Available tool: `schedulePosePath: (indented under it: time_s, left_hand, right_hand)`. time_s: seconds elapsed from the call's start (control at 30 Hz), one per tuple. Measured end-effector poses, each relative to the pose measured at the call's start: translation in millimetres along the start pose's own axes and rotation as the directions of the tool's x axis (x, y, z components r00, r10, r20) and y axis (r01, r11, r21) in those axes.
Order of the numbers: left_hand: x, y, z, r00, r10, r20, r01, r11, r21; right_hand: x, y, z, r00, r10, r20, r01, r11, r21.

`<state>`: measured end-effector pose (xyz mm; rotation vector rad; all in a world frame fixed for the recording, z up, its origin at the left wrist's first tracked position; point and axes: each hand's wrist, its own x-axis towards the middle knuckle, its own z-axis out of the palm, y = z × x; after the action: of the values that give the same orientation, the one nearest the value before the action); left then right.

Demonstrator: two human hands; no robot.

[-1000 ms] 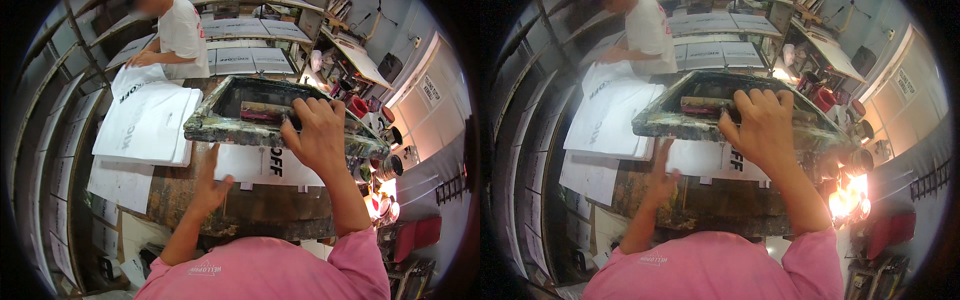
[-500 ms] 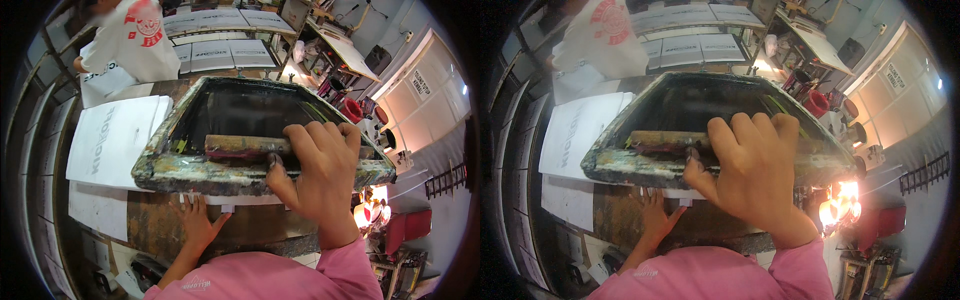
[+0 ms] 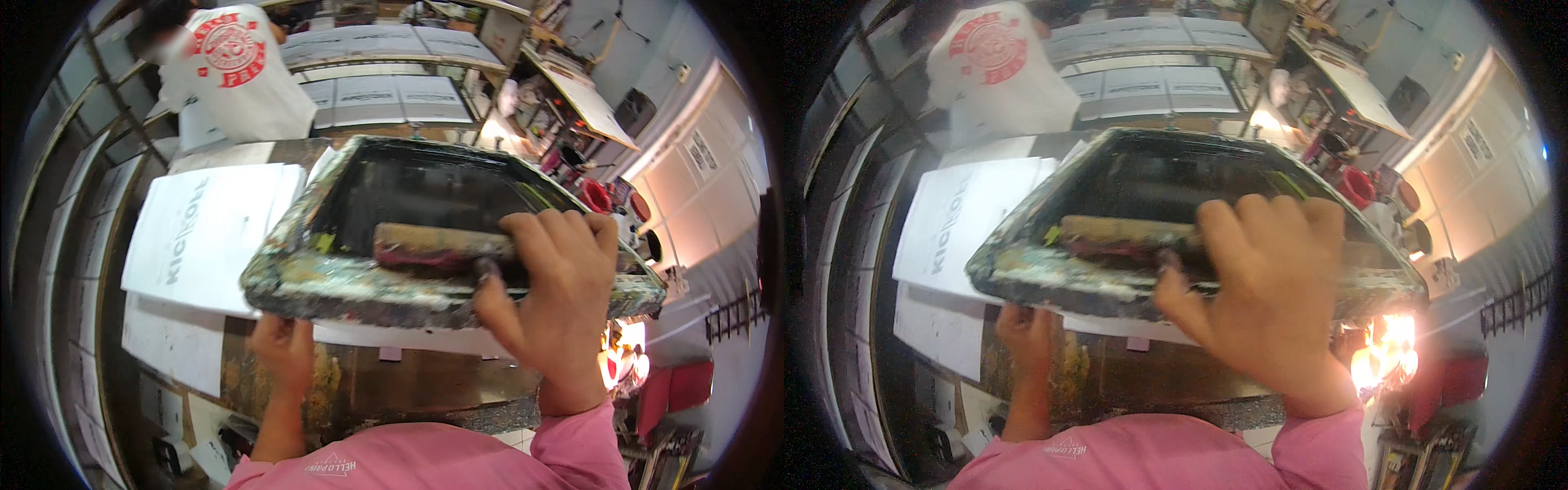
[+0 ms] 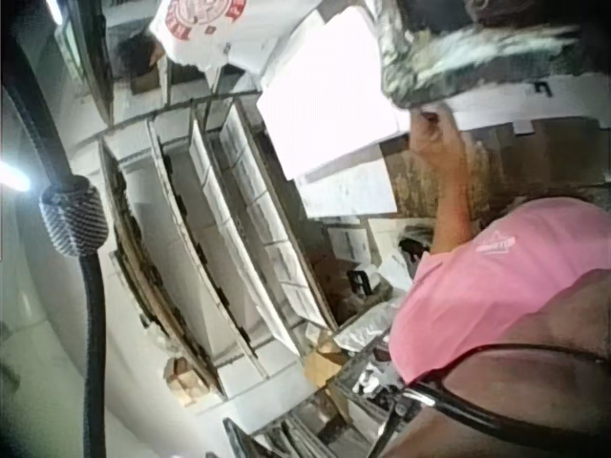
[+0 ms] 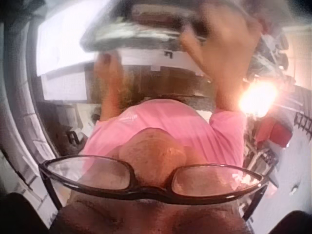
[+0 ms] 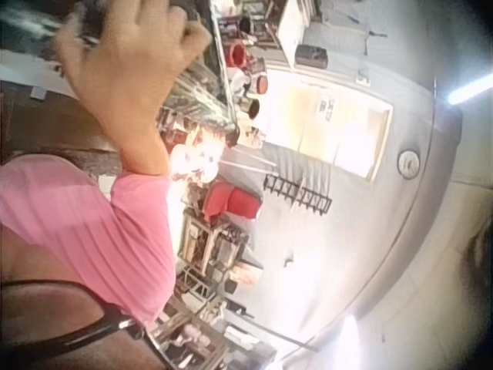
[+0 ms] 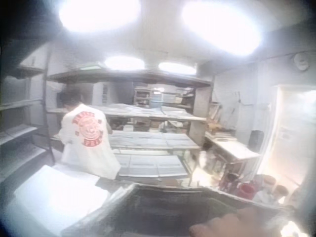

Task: The person performs screen printing on white bags, using a squeegee to apply black ink through a screen and then stacking the printed bags on a nearby shelf.

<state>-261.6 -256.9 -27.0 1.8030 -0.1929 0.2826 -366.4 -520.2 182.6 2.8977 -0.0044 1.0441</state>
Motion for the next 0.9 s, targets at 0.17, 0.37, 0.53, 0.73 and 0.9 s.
schedulePosePath:
  time_s: [0.17,0.37,0.53,0.73,0.9]
  left_hand:
    - [60.6,-19.3,-102.2,0.990,-0.134,-0.032,0.135,0.989,0.053]
    - [169.1,-83.2,-207.5,0.991,-0.084,0.104,0.079,0.995,0.054]
    - [267.9,-149.4,-264.3,0.984,-0.135,0.120,0.104,0.966,0.236]
    - [237.8,-82.7,-162.9,0.945,0.327,0.023,-0.242,0.651,0.720]
    - [0.7,12.9,-54.5,0.577,0.247,0.778,0.534,0.607,-0.589]
  right_hand:
    - [-0.6,-4.5,3.4,0.998,0.049,-0.040,-0.049,0.999,-0.003]
    - [-9.5,-14.8,2.3,0.997,0.062,-0.056,-0.061,0.998,0.019]
    - [-19.7,-19.1,2.5,0.997,0.067,-0.046,-0.066,0.998,0.020]
    - [-25.4,-14.6,8.3,0.993,0.086,-0.079,-0.081,0.995,0.057]
    - [-46.5,-24.7,12.8,0.994,0.073,-0.083,-0.069,0.996,0.056]
